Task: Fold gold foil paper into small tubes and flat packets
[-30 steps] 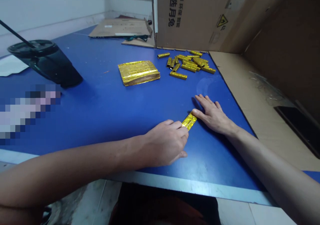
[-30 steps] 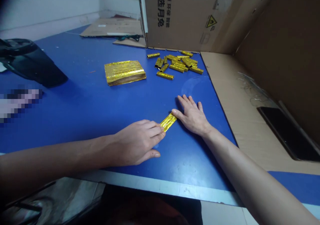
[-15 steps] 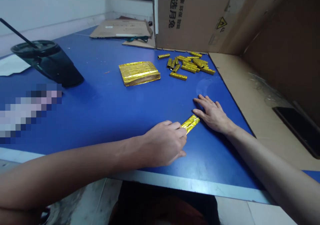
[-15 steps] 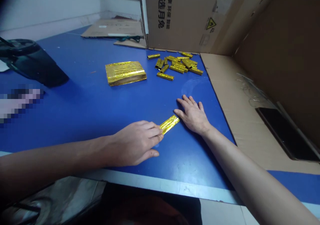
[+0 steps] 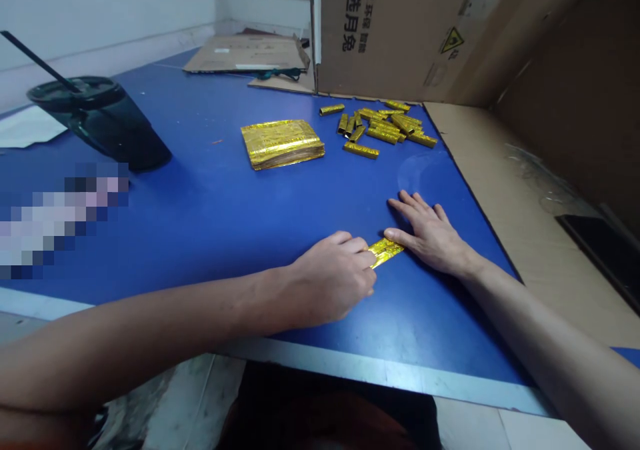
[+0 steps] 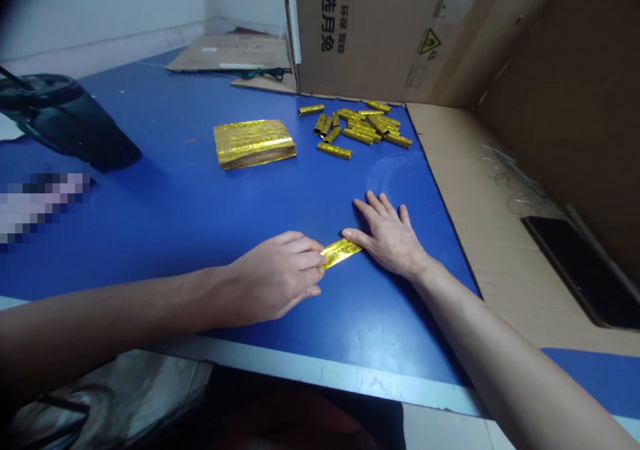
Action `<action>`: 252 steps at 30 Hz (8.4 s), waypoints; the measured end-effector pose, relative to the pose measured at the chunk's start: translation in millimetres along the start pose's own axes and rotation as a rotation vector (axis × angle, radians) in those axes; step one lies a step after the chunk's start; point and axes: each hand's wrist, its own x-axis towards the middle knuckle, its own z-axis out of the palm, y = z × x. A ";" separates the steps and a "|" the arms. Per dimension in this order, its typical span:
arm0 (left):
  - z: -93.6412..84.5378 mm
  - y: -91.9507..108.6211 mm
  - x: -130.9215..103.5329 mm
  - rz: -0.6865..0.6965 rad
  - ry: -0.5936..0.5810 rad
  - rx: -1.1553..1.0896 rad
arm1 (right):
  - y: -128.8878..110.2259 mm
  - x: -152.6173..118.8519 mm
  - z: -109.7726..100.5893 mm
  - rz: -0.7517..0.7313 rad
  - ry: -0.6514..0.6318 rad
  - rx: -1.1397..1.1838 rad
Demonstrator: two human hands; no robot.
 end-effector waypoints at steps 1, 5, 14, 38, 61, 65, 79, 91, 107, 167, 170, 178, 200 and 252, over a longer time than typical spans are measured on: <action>1.2 0.5 0.3 0.002 0.009 0.017 | -1.3 -1.0 0.6 0.007 0.005 -0.005; 4.8 3.7 1.1 -0.011 0.016 0.068 | -7.4 -5.0 2.3 0.029 0.038 -0.012; 4.0 9.0 -0.4 -0.051 0.007 0.082 | -10.6 -9.0 1.8 0.025 0.061 -0.002; 0.4 2.9 2.1 -0.020 -0.035 0.095 | -12.1 -4.8 -1.0 0.056 -0.005 0.039; -3.2 -21.0 -1.0 -0.109 -0.055 -0.144 | -12.0 -20.6 -21.6 -0.364 -0.049 0.316; -3.6 -23.3 -0.8 -0.113 -0.043 -0.146 | -14.0 -21.0 -20.1 -0.378 -0.004 0.319; 0.5 -17.8 -0.1 -0.141 0.009 -0.106 | -17.1 -18.1 -20.8 -0.371 0.027 0.235; -8.2 -16.1 1.9 -0.375 -0.122 0.001 | -19.3 -17.8 -22.6 -0.334 -0.004 0.172; -11.8 -27.0 10.2 -0.632 -0.197 -0.173 | -23.8 -9.1 -24.5 -0.047 -0.108 0.262; 0.7 -33.2 38.7 -0.682 0.397 -1.571 | -29.5 -25.2 -15.1 -0.272 -0.178 0.730; -0.1 -36.7 38.6 -0.692 0.370 -1.621 | -28.1 -25.6 -15.7 -0.260 -0.208 0.746; -0.4 -44.4 36.6 -0.718 0.390 -1.560 | -28.0 -27.4 -17.0 -0.176 -0.256 0.827; -12.2 -51.6 29.6 -0.510 -0.185 -1.164 | -4.4 -11.8 -24.5 0.055 -0.129 1.038; -15.7 -41.7 33.4 -0.442 -0.017 -0.935 | -13.7 -18.2 -18.2 -0.122 -0.144 1.000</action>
